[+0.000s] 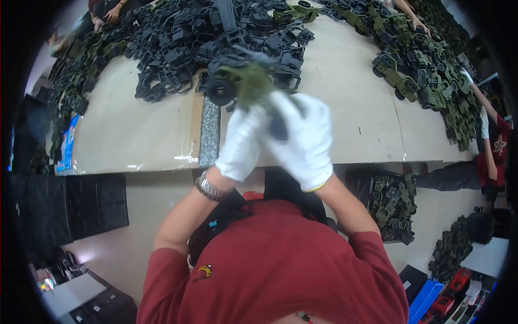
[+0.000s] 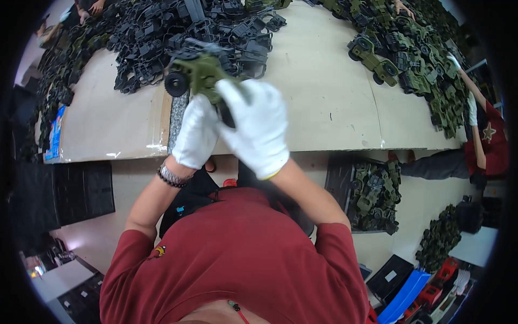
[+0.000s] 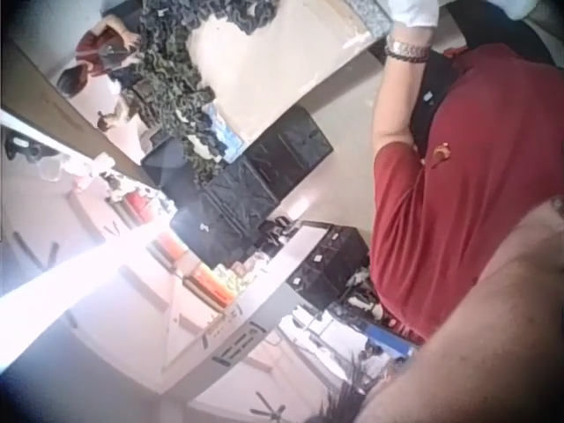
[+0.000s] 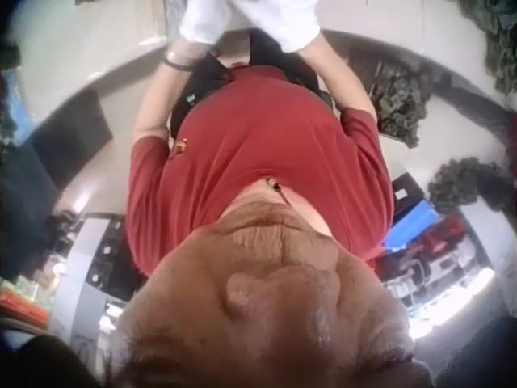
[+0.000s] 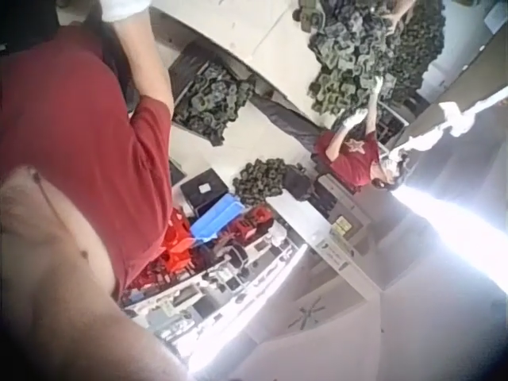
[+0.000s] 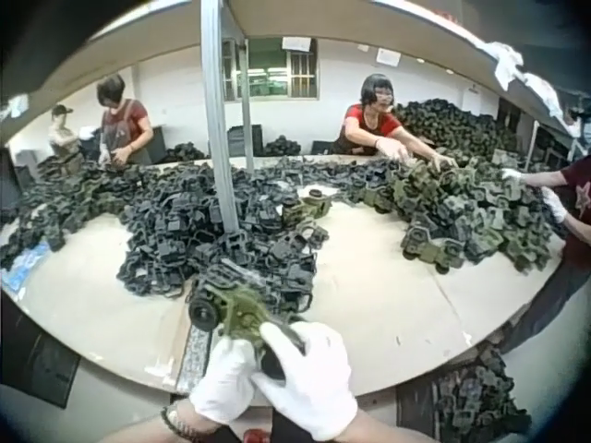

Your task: Assembling small plastic toy vehicles on a factory assembly line.

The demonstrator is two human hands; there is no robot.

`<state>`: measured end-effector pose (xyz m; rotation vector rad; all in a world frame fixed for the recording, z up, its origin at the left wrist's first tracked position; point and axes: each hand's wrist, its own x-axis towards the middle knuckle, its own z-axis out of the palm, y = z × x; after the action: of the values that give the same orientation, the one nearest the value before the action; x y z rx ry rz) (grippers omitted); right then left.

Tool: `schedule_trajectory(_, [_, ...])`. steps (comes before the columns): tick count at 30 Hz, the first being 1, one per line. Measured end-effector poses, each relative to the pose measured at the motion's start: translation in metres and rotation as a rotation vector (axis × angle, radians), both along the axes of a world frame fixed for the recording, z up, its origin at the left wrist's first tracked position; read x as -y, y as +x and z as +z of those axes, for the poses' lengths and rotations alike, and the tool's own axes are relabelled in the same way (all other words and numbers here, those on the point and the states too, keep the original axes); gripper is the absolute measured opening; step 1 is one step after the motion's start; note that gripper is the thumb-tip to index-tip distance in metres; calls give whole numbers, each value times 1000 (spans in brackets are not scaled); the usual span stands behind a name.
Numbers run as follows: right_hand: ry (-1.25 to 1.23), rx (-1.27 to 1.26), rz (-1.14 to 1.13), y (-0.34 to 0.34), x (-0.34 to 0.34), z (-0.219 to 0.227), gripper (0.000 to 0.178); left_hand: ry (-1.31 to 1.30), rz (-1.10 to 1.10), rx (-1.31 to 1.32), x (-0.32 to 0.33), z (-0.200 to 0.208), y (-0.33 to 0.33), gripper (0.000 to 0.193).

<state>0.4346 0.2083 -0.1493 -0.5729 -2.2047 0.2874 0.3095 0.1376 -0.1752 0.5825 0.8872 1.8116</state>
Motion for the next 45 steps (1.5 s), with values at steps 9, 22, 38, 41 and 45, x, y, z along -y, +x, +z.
schedule_trajectory(9, [-74, -47, -136, -23, -135, -44, 65, -41, 138, 365, 15, -9, -17, 55])
schedule_trajectory(22, [-72, 92, -257, 29, -158, -65, 55, -44, 144, 199, 26, -11, -15, 47])
schedule_trajectory(38, [-171, 48, -381, 101, -205, -71, 66, -67, 19, 229, 11, -18, 2, 45])
schedule_trajectory(41, [-591, 241, -85, 94, -219, -72, 70, -72, -6, 280, 9, -14, 7, 46])
schedule_trajectory(45, [-532, 259, -72, 105, -204, -55, 70, -76, -6, 246, 10, -15, 7, 47])
